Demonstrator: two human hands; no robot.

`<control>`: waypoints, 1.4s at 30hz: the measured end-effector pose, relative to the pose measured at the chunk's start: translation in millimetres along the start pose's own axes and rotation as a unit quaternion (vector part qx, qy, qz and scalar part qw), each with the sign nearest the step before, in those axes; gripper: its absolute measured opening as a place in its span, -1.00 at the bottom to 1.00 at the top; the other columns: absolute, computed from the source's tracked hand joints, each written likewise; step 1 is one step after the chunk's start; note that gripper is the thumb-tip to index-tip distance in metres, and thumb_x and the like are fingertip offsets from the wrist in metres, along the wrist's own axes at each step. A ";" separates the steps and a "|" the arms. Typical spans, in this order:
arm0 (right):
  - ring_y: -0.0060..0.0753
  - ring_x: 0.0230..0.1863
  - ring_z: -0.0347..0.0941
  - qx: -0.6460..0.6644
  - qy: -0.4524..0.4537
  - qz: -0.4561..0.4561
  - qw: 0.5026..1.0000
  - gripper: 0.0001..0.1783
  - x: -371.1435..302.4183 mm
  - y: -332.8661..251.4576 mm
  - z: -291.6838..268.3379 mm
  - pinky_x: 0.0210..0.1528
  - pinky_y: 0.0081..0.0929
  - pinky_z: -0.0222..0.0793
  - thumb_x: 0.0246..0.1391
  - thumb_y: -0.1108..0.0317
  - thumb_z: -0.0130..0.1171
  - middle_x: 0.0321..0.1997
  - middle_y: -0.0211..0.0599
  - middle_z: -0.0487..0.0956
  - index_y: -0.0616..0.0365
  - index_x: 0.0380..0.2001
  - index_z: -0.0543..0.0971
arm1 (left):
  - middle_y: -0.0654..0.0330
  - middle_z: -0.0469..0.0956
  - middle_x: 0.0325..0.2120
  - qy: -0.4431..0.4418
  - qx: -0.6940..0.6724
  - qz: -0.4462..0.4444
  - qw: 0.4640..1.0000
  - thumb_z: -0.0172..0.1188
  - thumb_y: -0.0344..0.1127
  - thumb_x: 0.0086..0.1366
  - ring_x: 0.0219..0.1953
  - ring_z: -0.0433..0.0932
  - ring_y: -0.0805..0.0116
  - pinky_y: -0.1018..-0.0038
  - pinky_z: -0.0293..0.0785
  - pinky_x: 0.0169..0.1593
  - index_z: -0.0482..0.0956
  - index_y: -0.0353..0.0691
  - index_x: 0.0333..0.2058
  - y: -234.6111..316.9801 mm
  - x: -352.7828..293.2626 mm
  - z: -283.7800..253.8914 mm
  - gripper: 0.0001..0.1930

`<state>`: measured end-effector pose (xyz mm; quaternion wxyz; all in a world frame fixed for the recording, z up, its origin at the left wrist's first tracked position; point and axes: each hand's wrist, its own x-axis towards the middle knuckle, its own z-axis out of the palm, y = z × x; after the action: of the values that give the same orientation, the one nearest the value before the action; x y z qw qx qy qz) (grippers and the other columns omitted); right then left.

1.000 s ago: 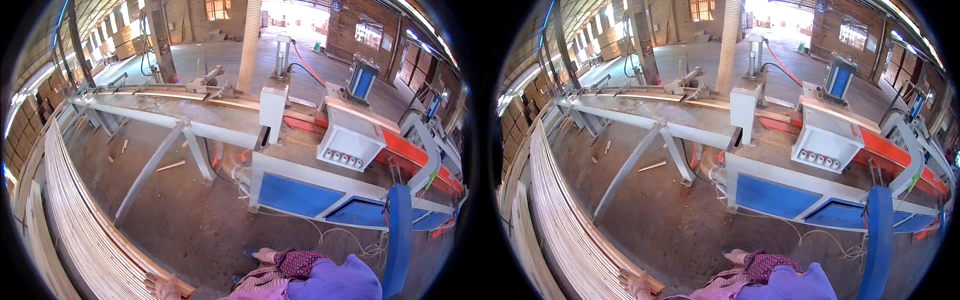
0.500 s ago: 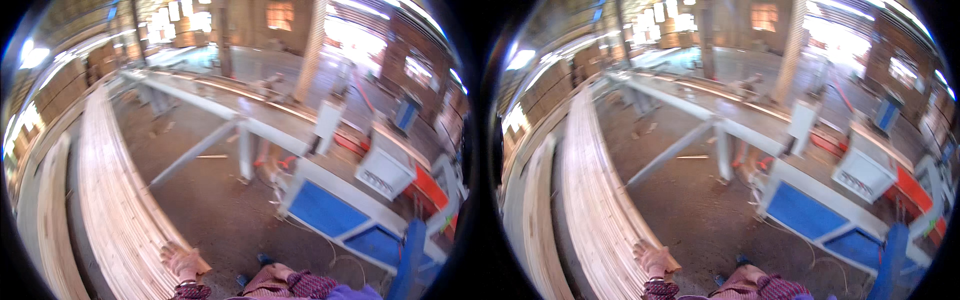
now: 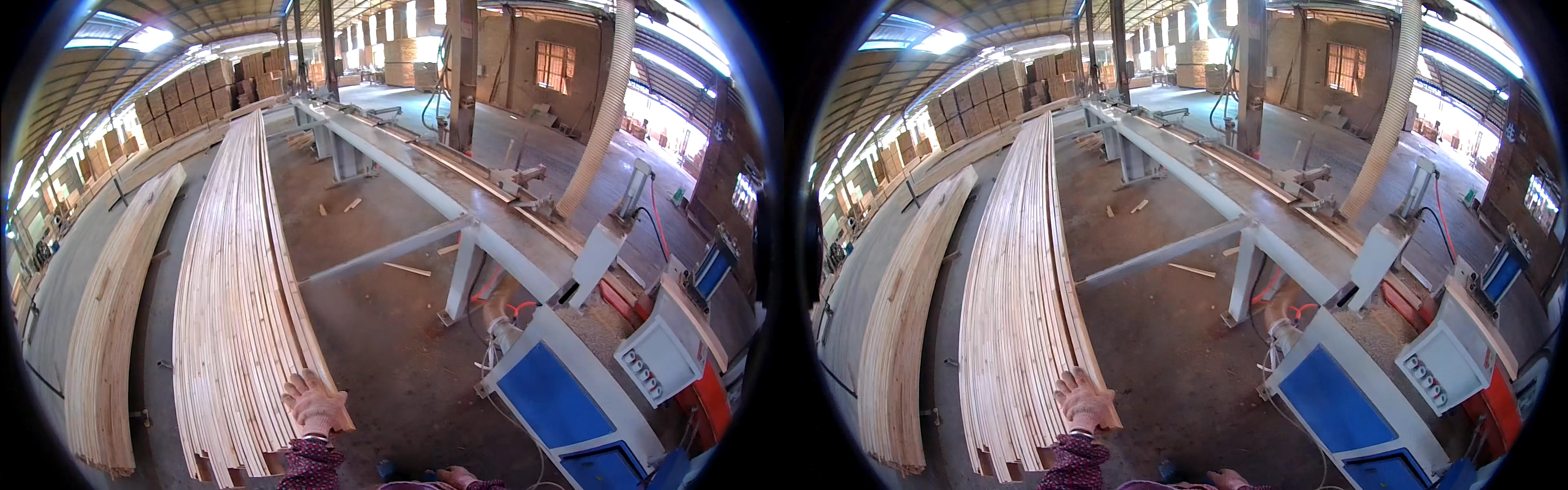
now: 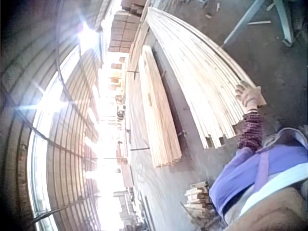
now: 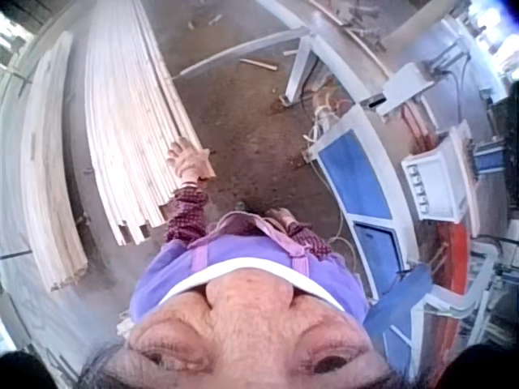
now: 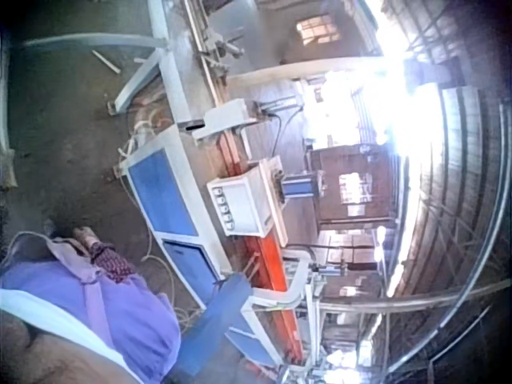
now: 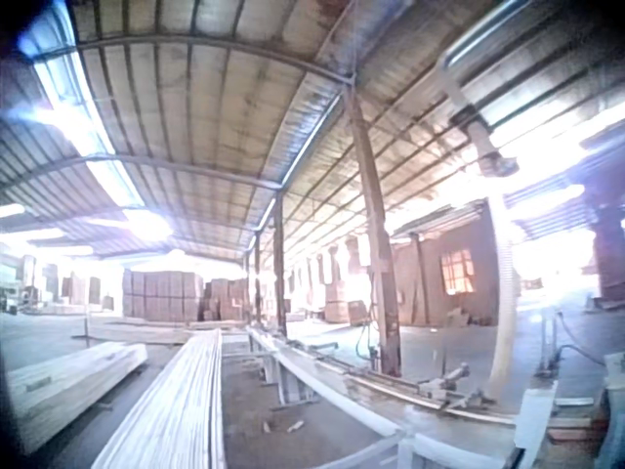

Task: The person picks up long wooden planks from a large stack and places them onto a metal rack. They then use a green air nozzle to blow dust off the planks and the rack. The person continues to move planks from the stack to the rack, organizing them in a pile.

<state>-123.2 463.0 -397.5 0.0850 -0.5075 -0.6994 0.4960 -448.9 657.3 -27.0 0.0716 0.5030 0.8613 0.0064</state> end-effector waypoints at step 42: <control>-0.17 -0.35 0.53 0.320 0.214 0.249 0.889 -0.54 26.4 -140.9 -104.0 -0.29 -0.28 0.40 0.10 0.04 -0.08 -0.34 -0.07 0.60 0.25 -0.34 0.58 | -0.18 -0.12 0.32 -0.001 0.009 0.022 1.000 0.16 0.28 0.01 0.35 -0.16 -0.22 -0.04 -0.25 0.34 -0.14 -0.23 0.33 -21.0 5.2 16.5 0.08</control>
<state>-159.1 548.2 -246.3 0.2643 -0.7039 -0.3183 0.5774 -467.5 650.5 -45.7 0.0681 0.5227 0.8498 -0.0004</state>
